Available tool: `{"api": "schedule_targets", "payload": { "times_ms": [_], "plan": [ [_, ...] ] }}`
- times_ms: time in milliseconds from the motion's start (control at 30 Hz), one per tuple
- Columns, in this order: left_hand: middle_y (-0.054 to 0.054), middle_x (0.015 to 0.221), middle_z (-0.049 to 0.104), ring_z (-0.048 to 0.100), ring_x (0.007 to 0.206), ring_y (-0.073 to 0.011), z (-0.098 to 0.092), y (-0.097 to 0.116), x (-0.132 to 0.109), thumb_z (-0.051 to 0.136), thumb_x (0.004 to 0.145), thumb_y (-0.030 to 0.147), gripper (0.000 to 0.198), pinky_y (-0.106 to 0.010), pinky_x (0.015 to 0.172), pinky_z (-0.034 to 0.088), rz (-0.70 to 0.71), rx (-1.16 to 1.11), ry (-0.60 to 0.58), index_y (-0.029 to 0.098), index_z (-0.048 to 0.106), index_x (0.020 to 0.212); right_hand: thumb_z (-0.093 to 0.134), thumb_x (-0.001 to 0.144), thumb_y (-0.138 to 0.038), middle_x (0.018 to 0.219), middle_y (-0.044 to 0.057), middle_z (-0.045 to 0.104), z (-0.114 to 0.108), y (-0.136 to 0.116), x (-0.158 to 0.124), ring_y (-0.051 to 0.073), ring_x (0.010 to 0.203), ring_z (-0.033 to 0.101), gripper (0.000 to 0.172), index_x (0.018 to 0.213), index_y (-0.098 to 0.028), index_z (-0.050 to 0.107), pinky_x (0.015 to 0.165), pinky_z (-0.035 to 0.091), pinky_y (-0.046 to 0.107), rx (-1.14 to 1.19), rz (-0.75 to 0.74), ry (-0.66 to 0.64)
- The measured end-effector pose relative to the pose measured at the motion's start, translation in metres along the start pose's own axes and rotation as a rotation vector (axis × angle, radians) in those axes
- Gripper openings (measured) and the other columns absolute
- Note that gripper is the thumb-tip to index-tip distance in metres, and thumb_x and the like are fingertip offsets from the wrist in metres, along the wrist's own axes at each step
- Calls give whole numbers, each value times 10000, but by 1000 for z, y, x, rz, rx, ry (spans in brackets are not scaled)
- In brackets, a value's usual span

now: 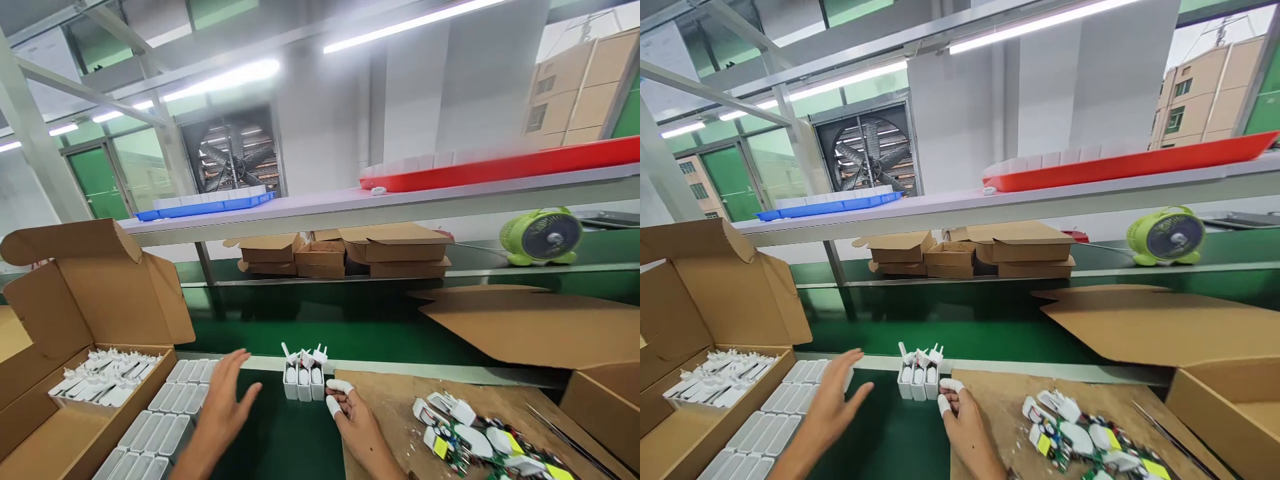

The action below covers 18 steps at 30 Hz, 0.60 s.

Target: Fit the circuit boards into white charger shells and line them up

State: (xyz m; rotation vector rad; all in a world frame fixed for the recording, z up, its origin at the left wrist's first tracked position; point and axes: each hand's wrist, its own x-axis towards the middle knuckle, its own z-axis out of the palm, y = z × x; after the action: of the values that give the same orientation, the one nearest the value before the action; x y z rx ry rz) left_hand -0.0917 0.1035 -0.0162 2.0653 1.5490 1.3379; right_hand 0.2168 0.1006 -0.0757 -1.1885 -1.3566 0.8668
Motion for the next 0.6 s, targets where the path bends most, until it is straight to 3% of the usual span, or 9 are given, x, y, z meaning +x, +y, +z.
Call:
{"api": "schedule_targets", "payload": {
  "times_ms": [67,133,233,333,467,533,600],
  "plan": [
    [-188,1384,700,586,1348,-436,-32,-19,-7,697,906,461,320,-686,1151,464,136,315,51,226,756,1115,660,847,-411,1035,138,809,1,-5,-5,327,967,794,354,1121,-203,739,927,643,525,-21,-21,-5],
    [-196,1437,685,509,1427,-492,-53,-42,-18,691,881,451,263,-700,1075,504,168,588,5,234,780,1000,638,867,-352,1026,114,813,4,-9,-10,288,941,794,298,1109,-212,740,893,652,451,-57,-41,-4],
    [-166,1447,714,498,1466,-504,-59,-63,-35,584,922,366,252,-695,1007,548,160,685,-116,251,776,807,609,883,-251,1032,97,810,8,-12,-16,247,920,789,256,1105,-212,732,856,649,375,-149,-53,6],
    [-123,1427,745,660,1347,-424,-42,-49,-42,608,962,431,284,-572,1003,615,210,419,-244,277,752,771,574,896,-164,1051,103,801,11,-17,-21,232,934,782,268,1121,-197,716,862,636,348,-274,-59,4],
    [-118,1426,737,783,1156,-310,-1,3,-44,630,987,537,345,-374,905,661,167,67,-435,268,706,784,585,890,-126,1056,96,778,-3,-40,-32,227,935,771,309,1167,-180,709,861,623,325,-472,-118,-68],
    [-131,1345,751,794,1090,-287,19,22,-49,611,988,609,407,-334,859,656,140,-46,-442,261,705,800,621,878,-141,1085,93,763,-25,-55,-39,247,981,753,289,1146,-194,716,897,611,346,-591,-169,-104],
    [-133,1263,754,791,1048,-282,35,31,-55,595,965,707,485,-323,837,651,112,-130,-355,258,705,819,633,870,-147,1129,109,748,-55,-69,-48,293,1073,717,229,1074,-207,718,978,579,410,-725,-202,-87]
  ]
}}
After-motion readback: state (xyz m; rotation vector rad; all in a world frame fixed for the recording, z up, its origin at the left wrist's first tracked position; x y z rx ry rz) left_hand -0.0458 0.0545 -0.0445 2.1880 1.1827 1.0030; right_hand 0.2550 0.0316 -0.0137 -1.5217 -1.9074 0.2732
